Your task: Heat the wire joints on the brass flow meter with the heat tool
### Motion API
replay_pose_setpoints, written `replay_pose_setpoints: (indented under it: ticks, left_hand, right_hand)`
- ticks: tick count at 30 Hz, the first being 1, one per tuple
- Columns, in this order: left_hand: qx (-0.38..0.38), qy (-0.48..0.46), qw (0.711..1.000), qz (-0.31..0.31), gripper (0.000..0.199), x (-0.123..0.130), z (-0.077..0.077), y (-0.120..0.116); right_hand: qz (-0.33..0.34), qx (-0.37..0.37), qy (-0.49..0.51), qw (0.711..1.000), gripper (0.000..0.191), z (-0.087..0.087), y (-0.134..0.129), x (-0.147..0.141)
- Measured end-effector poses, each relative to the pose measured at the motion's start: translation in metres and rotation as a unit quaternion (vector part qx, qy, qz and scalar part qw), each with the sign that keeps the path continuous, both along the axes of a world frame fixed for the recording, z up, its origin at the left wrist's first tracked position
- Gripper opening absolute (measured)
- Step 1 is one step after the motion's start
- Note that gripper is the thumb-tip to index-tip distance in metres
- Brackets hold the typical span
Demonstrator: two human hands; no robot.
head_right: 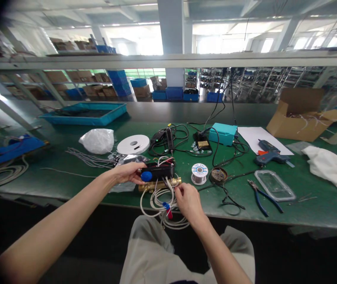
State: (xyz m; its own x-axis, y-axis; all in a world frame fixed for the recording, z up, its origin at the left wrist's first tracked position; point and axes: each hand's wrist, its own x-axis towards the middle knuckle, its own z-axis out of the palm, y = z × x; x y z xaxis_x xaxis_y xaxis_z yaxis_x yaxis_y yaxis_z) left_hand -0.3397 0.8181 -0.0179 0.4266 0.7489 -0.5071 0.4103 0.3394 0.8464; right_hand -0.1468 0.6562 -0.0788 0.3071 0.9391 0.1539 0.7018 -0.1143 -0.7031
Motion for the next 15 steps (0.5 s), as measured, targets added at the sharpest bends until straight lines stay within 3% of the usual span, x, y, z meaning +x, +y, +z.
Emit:
replay_pose_setpoints:
  ticks: [9, 11, 15]
  left_hand:
    - [0.063, -0.142, 0.987, 0.035, 0.018, -0.03, -0.014, -0.056]
    - [0.056, -0.168, 0.983, 0.041, 0.019, -0.035, -0.02, -0.063]
    - [0.032, -0.222, 0.972, 0.064, 0.02, -0.036, -0.032, -0.072]
  right_hand:
    - [-0.028, 0.028, 0.026, 0.999, 0.025, -0.002, -0.004, 0.016]
    - [0.005, 0.006, 0.066, 0.998, 0.029, -0.003, 0.0, 0.024]
    - [0.139, -0.091, 0.159, 0.973, 0.027, -0.006, 0.002, 0.033]
